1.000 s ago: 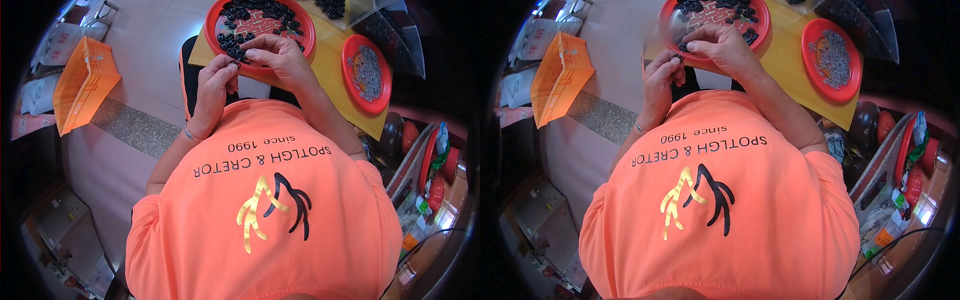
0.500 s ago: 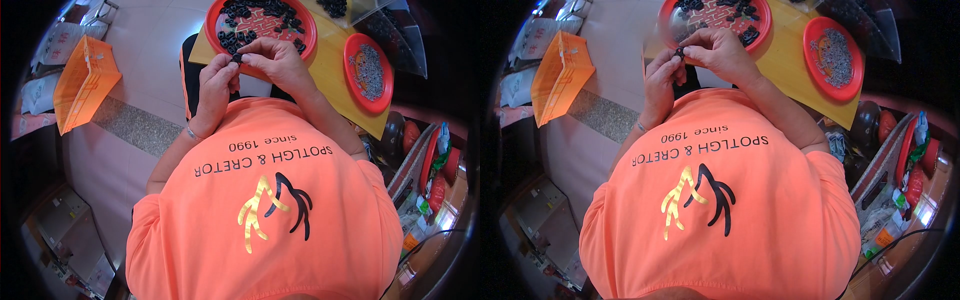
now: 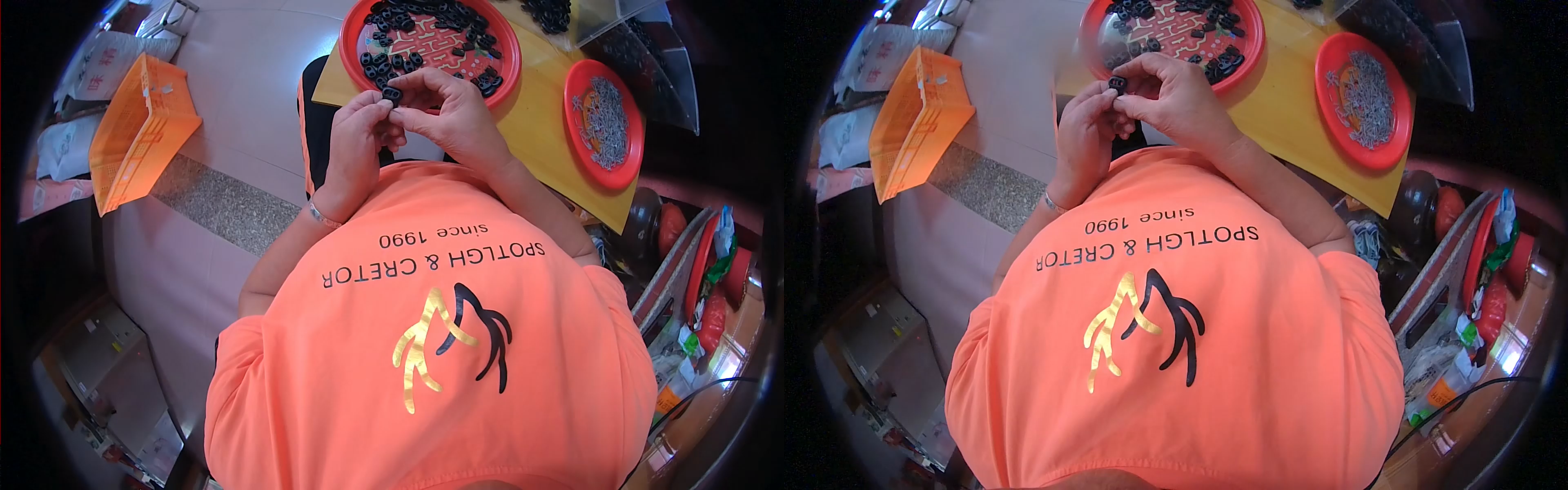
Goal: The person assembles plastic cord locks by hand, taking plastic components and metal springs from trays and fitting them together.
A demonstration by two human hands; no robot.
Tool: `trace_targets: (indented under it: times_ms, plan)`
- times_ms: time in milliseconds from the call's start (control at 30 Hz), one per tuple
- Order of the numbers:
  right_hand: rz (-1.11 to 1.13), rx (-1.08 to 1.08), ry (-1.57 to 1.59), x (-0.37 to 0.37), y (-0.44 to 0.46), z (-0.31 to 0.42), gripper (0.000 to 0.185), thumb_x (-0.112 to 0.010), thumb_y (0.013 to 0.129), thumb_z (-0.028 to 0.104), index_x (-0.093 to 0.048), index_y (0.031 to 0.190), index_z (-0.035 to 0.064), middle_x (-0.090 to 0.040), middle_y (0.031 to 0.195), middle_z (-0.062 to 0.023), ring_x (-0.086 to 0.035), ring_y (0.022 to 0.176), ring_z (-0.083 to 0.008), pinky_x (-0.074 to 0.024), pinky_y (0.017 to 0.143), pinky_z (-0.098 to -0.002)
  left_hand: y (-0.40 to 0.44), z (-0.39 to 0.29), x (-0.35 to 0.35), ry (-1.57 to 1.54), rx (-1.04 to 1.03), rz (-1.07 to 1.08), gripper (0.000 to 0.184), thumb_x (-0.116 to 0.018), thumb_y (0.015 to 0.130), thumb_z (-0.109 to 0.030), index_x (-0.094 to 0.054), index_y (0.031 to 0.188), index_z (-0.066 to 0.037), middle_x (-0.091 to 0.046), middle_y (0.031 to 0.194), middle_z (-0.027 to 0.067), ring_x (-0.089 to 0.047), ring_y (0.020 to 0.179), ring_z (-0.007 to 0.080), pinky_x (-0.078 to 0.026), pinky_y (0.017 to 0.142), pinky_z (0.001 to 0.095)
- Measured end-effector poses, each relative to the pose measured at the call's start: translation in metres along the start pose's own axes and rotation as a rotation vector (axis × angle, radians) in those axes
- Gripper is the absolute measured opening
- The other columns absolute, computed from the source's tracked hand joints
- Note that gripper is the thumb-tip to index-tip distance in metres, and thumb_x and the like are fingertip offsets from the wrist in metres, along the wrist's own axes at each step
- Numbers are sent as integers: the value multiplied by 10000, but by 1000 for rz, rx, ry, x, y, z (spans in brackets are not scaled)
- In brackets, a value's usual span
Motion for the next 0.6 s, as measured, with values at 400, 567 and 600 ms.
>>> trace_targets:
  times_ms: [400,567,600]
  plan:
    - [14,240,-378,2,0,17,301,-692,707,133,-644,980,13,-622,875,-110,-642,782,-218,-523,718,-314,5,7,-2,-42,11,10,240,-428,912,-179,-580,910,7,-620,722,68,-583,579,139,-460,536,233]
    - [-23,403,-644,-4,-4,27,284,-678,722,191,-636,953,30,-615,885,-129,-605,808,-296,-497,732,-379,3,5,-5,38,-23,13,277,-428,923,-210,-590,932,15,-625,732,70,-587,585,138,-451,525,228]
    - [-27,411,-658,-4,-4,26,260,-671,730,185,-637,939,33,-615,880,-125,-605,808,-295,-496,730,-380,2,4,-6,33,-17,5,278,-428,922,-208,-592,928,17,-626,731,72,-590,588,139,-451,524,228]
Point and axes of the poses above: each hand's wrist, its own y-axis towards the middle knuckle, its own x-axis out of the back of the hand, z = x × y, the point moved 6 cm from there along y, towards the middle knuckle
